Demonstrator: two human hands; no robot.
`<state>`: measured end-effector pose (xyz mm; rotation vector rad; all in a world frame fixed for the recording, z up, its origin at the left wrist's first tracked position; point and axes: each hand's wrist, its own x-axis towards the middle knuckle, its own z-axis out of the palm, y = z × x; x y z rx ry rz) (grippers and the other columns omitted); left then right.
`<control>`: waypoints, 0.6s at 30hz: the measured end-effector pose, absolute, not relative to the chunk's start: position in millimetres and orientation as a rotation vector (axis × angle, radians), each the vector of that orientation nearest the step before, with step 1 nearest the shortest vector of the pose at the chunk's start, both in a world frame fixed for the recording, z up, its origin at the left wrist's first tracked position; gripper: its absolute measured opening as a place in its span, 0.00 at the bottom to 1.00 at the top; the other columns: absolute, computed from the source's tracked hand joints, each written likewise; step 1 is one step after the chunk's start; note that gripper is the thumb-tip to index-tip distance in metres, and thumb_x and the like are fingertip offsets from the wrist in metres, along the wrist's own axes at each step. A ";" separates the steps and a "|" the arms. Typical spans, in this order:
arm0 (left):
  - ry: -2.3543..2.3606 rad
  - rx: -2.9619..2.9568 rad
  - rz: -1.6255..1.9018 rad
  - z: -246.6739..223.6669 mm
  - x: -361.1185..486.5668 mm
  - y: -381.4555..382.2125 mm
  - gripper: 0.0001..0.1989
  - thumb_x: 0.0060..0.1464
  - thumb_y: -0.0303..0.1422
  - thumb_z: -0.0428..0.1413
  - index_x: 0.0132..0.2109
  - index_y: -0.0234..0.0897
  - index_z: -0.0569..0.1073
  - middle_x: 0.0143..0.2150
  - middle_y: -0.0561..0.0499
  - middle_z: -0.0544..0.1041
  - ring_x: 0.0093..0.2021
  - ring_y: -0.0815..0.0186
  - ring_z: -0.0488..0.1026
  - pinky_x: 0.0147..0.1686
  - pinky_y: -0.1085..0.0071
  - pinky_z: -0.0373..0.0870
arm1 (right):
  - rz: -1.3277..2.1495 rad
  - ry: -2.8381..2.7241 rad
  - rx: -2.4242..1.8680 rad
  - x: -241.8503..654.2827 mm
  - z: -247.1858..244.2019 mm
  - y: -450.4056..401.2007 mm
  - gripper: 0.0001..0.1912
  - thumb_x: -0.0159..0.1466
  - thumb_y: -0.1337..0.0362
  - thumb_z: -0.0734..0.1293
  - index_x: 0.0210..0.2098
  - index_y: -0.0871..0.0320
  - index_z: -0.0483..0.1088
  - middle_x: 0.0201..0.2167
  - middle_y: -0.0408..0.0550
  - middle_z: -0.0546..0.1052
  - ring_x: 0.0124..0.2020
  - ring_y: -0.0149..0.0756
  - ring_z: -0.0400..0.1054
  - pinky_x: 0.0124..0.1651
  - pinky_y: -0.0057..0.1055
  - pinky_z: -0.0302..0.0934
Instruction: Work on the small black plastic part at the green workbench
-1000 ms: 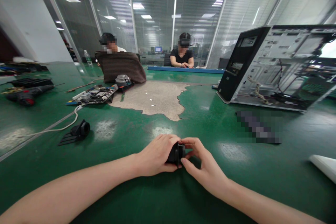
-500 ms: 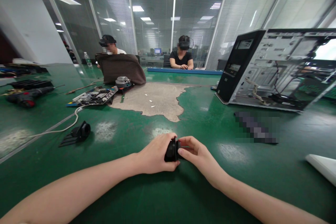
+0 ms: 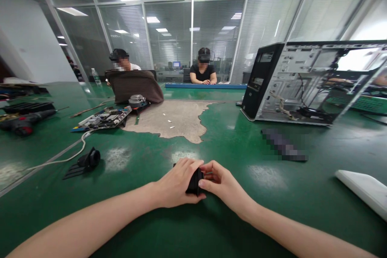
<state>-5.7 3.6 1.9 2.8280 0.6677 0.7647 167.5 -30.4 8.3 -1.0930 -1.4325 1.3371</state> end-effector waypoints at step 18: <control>0.646 2.851 0.694 3.8 -12.3 8.4 0.32 0.52 0.37 0.55 0.58 0.38 0.46 0.55 0.40 0.58 0.54 0.54 0.57 0.52 0.54 0.56 | 1.080 -1.664 -0.959 168.3 3.1 -33.5 0.09 0.57 0.67 0.65 0.38 0.55 0.64 0.38 0.43 0.66 0.40 0.33 0.65 0.44 0.32 0.65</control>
